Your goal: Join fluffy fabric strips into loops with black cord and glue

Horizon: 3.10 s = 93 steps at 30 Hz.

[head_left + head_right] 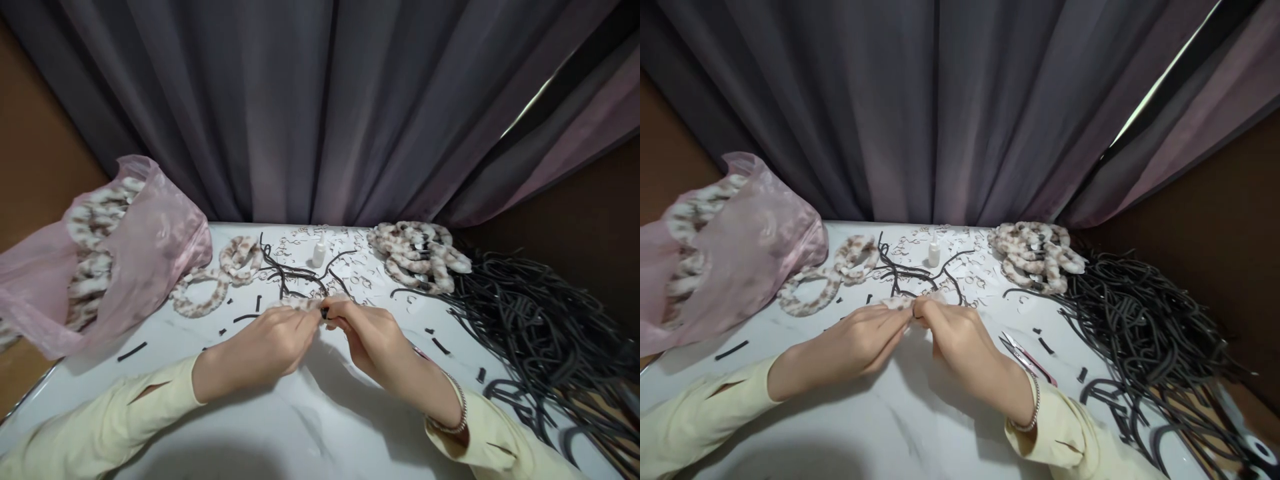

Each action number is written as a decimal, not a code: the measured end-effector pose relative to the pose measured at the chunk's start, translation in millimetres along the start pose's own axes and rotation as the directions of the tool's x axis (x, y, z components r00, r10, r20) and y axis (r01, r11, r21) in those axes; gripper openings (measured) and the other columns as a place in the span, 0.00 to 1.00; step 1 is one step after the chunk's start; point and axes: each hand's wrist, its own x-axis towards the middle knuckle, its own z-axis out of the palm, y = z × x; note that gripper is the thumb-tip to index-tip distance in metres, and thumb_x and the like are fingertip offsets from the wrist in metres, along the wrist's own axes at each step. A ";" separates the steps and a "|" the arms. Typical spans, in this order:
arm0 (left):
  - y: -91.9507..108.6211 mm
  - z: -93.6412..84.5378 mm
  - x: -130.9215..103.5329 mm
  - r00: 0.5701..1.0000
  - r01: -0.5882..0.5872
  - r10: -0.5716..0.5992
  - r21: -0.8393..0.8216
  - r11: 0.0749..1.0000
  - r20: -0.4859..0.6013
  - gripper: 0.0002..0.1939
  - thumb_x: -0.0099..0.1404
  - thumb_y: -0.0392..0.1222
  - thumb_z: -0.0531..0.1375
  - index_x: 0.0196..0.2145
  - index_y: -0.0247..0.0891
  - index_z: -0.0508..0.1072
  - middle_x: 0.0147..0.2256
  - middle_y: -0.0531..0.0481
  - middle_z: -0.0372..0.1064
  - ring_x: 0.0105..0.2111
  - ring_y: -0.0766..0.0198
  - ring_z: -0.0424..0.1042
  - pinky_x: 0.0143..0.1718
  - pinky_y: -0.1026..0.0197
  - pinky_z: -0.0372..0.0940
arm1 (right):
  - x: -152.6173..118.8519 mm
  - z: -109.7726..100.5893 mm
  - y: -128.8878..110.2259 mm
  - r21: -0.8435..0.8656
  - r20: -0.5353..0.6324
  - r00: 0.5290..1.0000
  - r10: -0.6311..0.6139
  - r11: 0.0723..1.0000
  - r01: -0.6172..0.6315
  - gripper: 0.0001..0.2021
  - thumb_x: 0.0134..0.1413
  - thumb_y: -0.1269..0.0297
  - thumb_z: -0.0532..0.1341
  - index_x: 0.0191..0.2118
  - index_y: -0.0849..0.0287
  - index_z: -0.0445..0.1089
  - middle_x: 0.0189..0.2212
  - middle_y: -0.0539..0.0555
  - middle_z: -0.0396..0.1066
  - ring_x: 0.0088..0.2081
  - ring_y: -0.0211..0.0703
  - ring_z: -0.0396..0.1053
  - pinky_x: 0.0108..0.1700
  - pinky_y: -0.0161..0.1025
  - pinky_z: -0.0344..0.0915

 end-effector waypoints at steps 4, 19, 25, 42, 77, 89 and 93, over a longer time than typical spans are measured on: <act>-3.7 -4.6 1.5 0.998 0.065 -0.062 -0.119 0.991 0.029 0.11 0.67 0.31 0.44 0.34 0.33 0.65 0.24 0.51 0.65 0.23 0.66 0.65 0.25 0.63 0.61 | 3.9 -3.7 -2.4 -0.177 -0.015 0.996 -0.085 0.981 0.081 0.12 0.57 0.80 0.45 0.38 0.61 0.62 0.29 0.54 0.71 0.27 0.38 0.65 0.29 0.35 0.61; -1.8 -17.6 5.5 0.965 0.261 -0.230 -0.511 0.819 0.125 0.14 0.68 0.35 0.46 0.25 0.35 0.63 0.19 0.58 0.57 0.18 0.74 0.56 0.21 0.68 0.51 | 8.9 -3.7 -3.0 -0.139 0.015 0.969 -0.247 0.959 0.247 0.10 0.60 0.79 0.44 0.36 0.62 0.59 0.34 0.59 0.66 0.33 0.41 0.60 0.35 0.40 0.59; -3.6 -16.0 5.2 0.940 0.324 -0.334 -0.515 0.793 0.077 0.14 0.68 0.36 0.47 0.25 0.35 0.63 0.18 0.59 0.53 0.17 0.75 0.51 0.19 0.69 0.47 | 9.1 -6.8 -3.7 0.001 -0.026 0.989 -0.143 0.990 0.143 0.09 0.59 0.79 0.45 0.37 0.61 0.58 0.43 0.62 0.64 0.45 0.44 0.63 0.43 0.44 0.65; 5.5 5.3 -2.9 0.988 -0.057 0.073 0.118 0.991 -0.138 0.12 0.65 0.28 0.46 0.27 0.35 0.62 0.18 0.54 0.59 0.16 0.66 0.58 0.16 0.61 0.50 | 1.1 10.8 3.2 0.126 -0.069 0.997 -0.029 0.991 0.038 0.12 0.52 0.83 0.45 0.36 0.58 0.55 0.31 0.54 0.63 0.33 0.39 0.64 0.33 0.36 0.65; -7.0 7.9 -8.1 0.990 0.114 -0.133 -0.332 0.936 -0.037 0.10 0.66 0.41 0.52 0.38 0.31 0.68 0.27 0.48 0.69 0.26 0.65 0.69 0.25 0.65 0.64 | -7.6 2.0 -4.9 0.490 -0.020 0.943 0.332 0.826 -0.280 0.11 0.56 0.75 0.53 0.42 0.56 0.51 0.34 0.54 0.68 0.36 0.39 0.69 0.36 0.37 0.67; 8.2 13.7 15.6 0.762 0.627 -0.078 -0.762 -0.162 0.643 0.19 0.61 0.53 0.57 0.27 0.30 0.71 0.19 0.57 0.52 0.20 0.73 0.47 0.20 0.66 0.43 | -49.3 22.0 -16.2 0.284 -0.340 0.940 -0.016 0.951 0.119 0.26 0.50 0.85 0.52 0.54 0.57 0.51 0.38 0.58 0.64 0.40 0.42 0.67 0.40 0.43 0.70; 11.3 13.8 15.3 0.736 0.645 -0.088 -0.735 -0.212 0.671 0.14 0.58 0.46 0.61 0.30 0.29 0.75 0.19 0.56 0.54 0.20 0.73 0.48 0.21 0.66 0.41 | -52.5 21.5 -19.3 0.302 -0.342 0.940 0.008 0.948 0.102 0.27 0.49 0.85 0.52 0.53 0.56 0.50 0.38 0.58 0.64 0.40 0.43 0.67 0.38 0.43 0.71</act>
